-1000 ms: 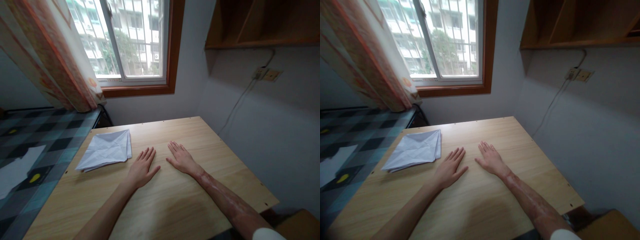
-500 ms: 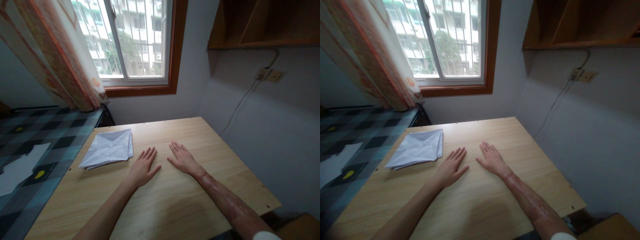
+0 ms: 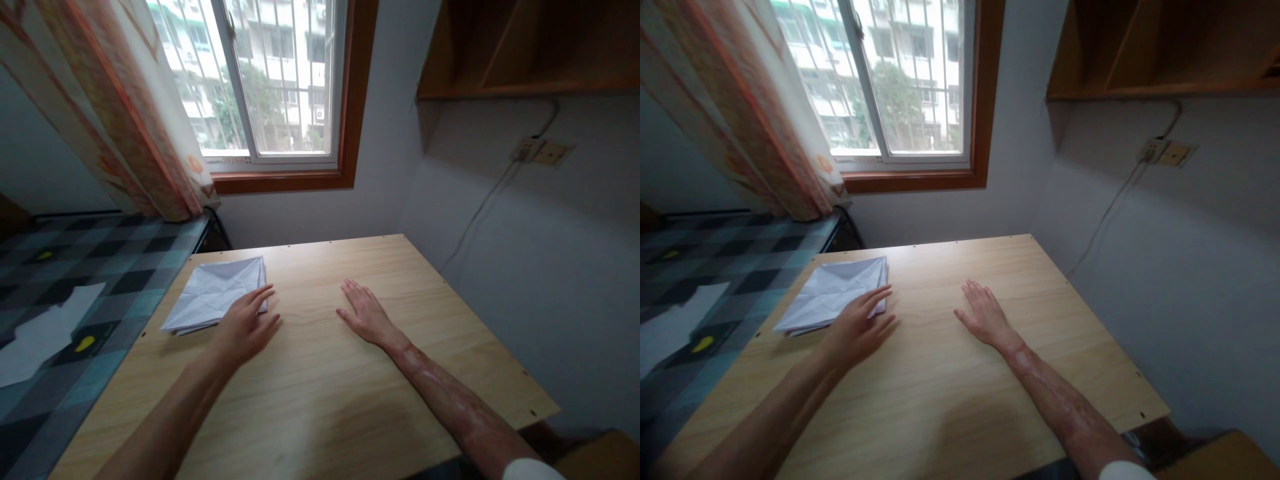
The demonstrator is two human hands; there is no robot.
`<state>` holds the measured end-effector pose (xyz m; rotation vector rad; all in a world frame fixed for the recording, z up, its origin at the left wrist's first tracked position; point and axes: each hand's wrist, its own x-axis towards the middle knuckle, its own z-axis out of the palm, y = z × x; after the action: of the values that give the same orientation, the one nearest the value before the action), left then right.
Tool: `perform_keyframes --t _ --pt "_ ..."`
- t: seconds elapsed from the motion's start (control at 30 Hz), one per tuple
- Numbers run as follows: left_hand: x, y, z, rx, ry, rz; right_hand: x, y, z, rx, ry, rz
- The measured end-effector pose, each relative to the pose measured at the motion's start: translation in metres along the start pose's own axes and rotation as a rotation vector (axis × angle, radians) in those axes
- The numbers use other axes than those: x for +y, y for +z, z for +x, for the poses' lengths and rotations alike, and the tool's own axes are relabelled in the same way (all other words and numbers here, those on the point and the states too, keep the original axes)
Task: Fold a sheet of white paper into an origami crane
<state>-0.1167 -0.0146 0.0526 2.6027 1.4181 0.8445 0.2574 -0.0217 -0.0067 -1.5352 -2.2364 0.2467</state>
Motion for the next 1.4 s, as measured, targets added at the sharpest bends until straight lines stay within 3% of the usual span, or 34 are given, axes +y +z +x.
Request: perform_keyframes --t 0.1,0.2,0.3,0.4,0.57,0.8,1.0,1.2,1.3,1.4 --pt "-0.041 -0.031 -0.012 -0.081 -0.037 0.08 -0.002 -0.002 0.0 -0.005 0.006 0.001" --pt "-0.081 -0.054 -0.027 -0.151 -0.163 0.157 -0.005 -0.004 0.0 -0.016 0.007 0.003" --pt "-0.11 -0.064 -0.039 -0.258 -0.268 0.144 -0.006 -0.006 0.0 -0.025 0.011 0.001" --pt "-0.123 -0.064 -0.044 -0.27 -0.277 0.113 -0.005 -0.005 0.001 -0.017 0.008 0.003" --pt "-0.118 -0.062 -0.04 -0.249 -0.275 0.125 -0.003 -0.004 0.001 -0.022 0.009 0.015" --pt "-0.111 -0.066 -0.035 -0.122 -0.301 0.193 -0.003 -0.004 0.001 -0.019 0.007 0.02" --pt "-0.108 -0.065 -0.037 -0.158 -0.332 0.249 -0.005 -0.007 0.001 -0.018 0.007 0.02" --pt "-0.115 -0.065 -0.035 -0.224 -0.293 0.118 -0.006 -0.008 0.001 -0.024 0.007 0.019" --pt "-0.111 -0.067 -0.034 -0.177 -0.323 0.152 -0.005 -0.006 0.001 -0.016 0.006 0.018" --pt "-0.09 -0.069 -0.027 -0.071 -0.32 0.22 -0.005 -0.005 0.001 -0.015 0.007 0.022"
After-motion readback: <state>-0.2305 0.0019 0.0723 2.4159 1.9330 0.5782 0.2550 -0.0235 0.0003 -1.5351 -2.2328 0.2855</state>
